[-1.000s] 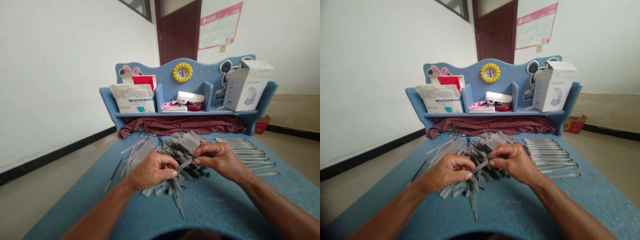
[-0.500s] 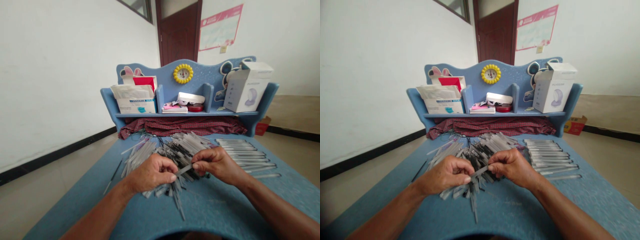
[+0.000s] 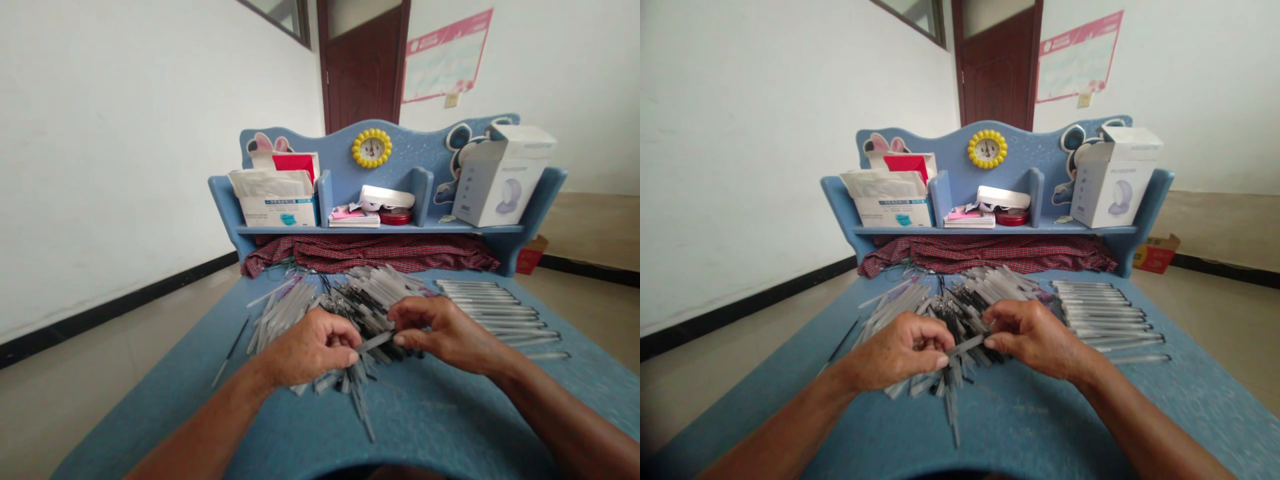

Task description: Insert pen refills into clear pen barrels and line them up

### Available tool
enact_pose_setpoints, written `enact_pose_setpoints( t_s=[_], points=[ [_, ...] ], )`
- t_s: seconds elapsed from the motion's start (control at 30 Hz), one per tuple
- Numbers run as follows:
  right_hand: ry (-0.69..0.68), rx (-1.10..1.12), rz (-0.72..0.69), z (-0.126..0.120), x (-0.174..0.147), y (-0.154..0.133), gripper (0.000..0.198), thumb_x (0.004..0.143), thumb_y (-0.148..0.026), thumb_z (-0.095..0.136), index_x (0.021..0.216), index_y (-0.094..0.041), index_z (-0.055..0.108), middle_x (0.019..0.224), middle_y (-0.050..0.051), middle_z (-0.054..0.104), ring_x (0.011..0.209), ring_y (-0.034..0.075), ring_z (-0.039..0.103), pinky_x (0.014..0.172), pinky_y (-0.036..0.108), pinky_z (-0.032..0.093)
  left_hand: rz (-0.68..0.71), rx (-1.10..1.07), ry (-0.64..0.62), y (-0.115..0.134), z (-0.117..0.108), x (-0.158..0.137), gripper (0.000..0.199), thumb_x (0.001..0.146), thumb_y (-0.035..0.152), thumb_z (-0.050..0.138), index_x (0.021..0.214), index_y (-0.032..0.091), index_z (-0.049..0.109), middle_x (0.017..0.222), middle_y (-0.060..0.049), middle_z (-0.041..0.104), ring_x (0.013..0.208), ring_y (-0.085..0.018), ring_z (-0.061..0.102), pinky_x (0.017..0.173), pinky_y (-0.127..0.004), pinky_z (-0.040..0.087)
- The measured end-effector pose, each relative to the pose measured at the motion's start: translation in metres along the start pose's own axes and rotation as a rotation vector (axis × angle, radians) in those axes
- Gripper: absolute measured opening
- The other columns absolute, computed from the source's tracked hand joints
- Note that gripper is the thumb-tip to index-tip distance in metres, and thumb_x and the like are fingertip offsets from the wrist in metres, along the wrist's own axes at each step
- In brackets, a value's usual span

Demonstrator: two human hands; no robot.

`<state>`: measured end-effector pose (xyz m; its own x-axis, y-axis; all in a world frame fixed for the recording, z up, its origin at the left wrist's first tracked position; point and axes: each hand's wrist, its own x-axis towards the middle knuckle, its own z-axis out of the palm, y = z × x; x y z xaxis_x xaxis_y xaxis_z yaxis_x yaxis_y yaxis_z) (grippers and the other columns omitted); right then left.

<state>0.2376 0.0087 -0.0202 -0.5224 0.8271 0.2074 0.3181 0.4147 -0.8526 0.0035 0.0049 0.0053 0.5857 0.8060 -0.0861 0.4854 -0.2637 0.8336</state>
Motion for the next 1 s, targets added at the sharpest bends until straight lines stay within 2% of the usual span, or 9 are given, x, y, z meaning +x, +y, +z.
enact_pose_setpoints(
  t_s=[0.1,0.2,0.37,0.43,0.57,0.73,0.8,0.9,1.0],
  points=[
    [-0.067,-0.005,0.004,0.0021,0.0002,0.0014,0.034,0.086,-0.043,0.055,0.067,-0.015,0.059,0.058,-0.001,0.053,0.054,0.009,0.049,0.051,0.021,0.038,-0.001,-0.003,-0.019,-0.0022,0.0002,0.0010,0.025,0.070,0.034,0.062,0.075,0.010,0.065,0.055,0.004,0.047,0.050,-0.006,0.038,0.047,-0.019,0.029],
    [-0.075,-0.035,0.026,0.0020,0.0004,0.0034,0.047,0.088,-0.050,0.047,0.058,-0.015,0.055,0.052,-0.001,0.051,0.049,0.009,0.047,0.047,0.021,0.036,0.005,-0.001,-0.022,-0.0029,0.0004,0.0018,0.025,0.069,0.035,0.063,0.075,0.011,0.065,0.056,0.003,0.047,0.051,-0.007,0.039,0.047,-0.019,0.029],
    [-0.053,-0.011,0.005,-0.0004,-0.0006,0.0009,0.031,0.081,-0.047,0.060,0.082,-0.016,0.062,0.064,-0.001,0.057,0.056,0.010,0.049,0.051,0.021,0.038,0.006,0.012,-0.019,-0.0024,0.0001,0.0017,0.024,0.070,0.034,0.062,0.075,0.011,0.066,0.055,0.003,0.047,0.051,-0.007,0.038,0.048,-0.020,0.030],
    [-0.074,0.013,0.012,0.0009,-0.0005,0.0006,0.031,0.082,-0.046,0.058,0.076,-0.016,0.060,0.061,-0.002,0.055,0.055,0.009,0.049,0.051,0.021,0.039,0.009,0.020,-0.026,-0.0030,-0.0001,0.0018,0.024,0.070,0.034,0.062,0.076,0.011,0.066,0.056,0.003,0.048,0.052,-0.007,0.040,0.048,-0.020,0.030],
    [-0.104,0.001,0.055,0.0025,0.0001,0.0024,0.045,0.087,-0.050,0.048,0.059,-0.016,0.053,0.054,-0.001,0.053,0.049,0.009,0.049,0.047,0.021,0.037,0.018,0.021,-0.032,-0.0034,0.0003,0.0021,0.024,0.070,0.032,0.062,0.076,0.010,0.066,0.057,0.003,0.049,0.051,-0.007,0.040,0.049,-0.020,0.031],
    [-0.103,0.113,0.065,0.0015,-0.0010,0.0019,0.030,0.081,-0.045,0.061,0.086,-0.016,0.057,0.063,-0.002,0.058,0.054,0.009,0.050,0.050,0.020,0.039,0.008,0.011,-0.010,-0.0025,0.0011,0.0019,0.020,0.070,0.030,0.062,0.075,0.011,0.066,0.054,0.004,0.047,0.050,-0.007,0.038,0.048,-0.019,0.030],
    [-0.111,0.122,0.072,0.0024,-0.0009,0.0017,0.029,0.082,-0.046,0.059,0.081,-0.016,0.056,0.062,-0.002,0.057,0.053,0.009,0.049,0.050,0.020,0.040,0.004,0.021,-0.018,-0.0023,0.0012,0.0019,0.020,0.070,0.029,0.062,0.076,0.010,0.066,0.055,0.004,0.048,0.051,-0.007,0.039,0.048,-0.019,0.030],
    [-0.112,0.051,0.077,0.0029,-0.0001,0.0026,0.042,0.087,-0.051,0.049,0.062,-0.016,0.051,0.055,-0.001,0.054,0.048,0.009,0.049,0.046,0.020,0.038,0.009,0.031,-0.025,-0.0020,0.0012,0.0019,0.021,0.070,0.030,0.062,0.076,0.010,0.066,0.056,0.003,0.048,0.052,-0.007,0.040,0.049,-0.020,0.031],
    [-0.121,0.058,0.087,0.0019,0.0005,0.0036,0.039,0.085,-0.051,0.052,0.068,-0.016,0.055,0.057,-0.001,0.055,0.049,0.009,0.050,0.046,0.020,0.038,0.007,0.026,-0.016,-0.0018,0.0012,0.0021,0.022,0.070,0.030,0.061,0.076,0.010,0.065,0.055,0.004,0.047,0.051,-0.007,0.038,0.049,-0.020,0.030]
  ],
)
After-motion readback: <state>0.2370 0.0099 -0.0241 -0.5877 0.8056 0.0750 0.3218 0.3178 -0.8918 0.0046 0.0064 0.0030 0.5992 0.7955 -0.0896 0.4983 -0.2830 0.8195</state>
